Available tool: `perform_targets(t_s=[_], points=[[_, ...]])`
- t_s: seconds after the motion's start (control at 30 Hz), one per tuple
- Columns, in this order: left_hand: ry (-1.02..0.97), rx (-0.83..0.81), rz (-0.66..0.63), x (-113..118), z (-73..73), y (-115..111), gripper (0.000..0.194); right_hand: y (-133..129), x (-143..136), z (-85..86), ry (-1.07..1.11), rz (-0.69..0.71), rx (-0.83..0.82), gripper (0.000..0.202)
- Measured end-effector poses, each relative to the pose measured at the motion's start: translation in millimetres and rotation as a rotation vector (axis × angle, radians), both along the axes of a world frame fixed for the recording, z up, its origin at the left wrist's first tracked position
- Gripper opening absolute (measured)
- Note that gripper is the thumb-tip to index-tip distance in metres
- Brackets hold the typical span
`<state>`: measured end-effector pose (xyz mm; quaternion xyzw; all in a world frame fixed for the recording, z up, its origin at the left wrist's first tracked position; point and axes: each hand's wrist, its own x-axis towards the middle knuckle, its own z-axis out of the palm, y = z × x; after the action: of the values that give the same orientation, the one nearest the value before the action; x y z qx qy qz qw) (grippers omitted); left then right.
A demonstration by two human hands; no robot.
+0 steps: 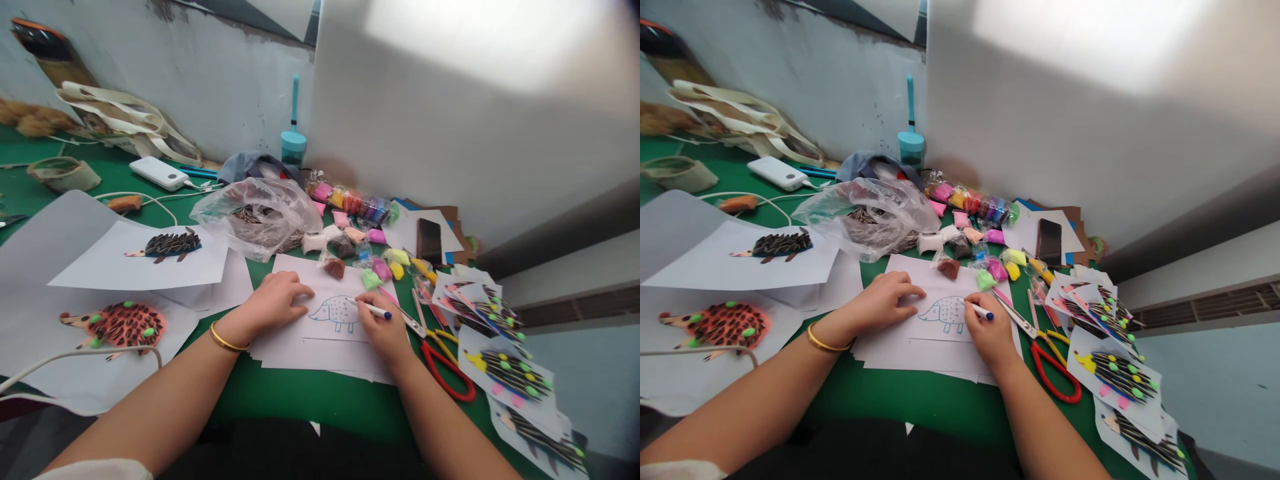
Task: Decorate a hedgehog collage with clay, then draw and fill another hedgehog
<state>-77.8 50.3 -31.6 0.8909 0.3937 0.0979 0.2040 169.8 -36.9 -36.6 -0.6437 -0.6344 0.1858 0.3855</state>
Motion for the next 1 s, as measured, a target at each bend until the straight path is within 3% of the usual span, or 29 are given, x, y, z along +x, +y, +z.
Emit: perform_targets(t_s=[0.43,0.6,1.0], points=[[-0.004,-0.002,0.001,0.1,1.5,-0.1,0.031,-0.2,-0.8,2.2,-0.008,0.005,-0.012,0.017],[-0.005,-0.003,-0.005,-0.6,1.4,-0.3,0.031,1.0,4.8,2.9,0.017,-0.084,-0.014,0.018],[0.000,-0.008,-0.002,0.1,2.4,-0.5,0.030,3.0,4.6,-2.7,-0.013,-0.047,-0.034,0.017]])
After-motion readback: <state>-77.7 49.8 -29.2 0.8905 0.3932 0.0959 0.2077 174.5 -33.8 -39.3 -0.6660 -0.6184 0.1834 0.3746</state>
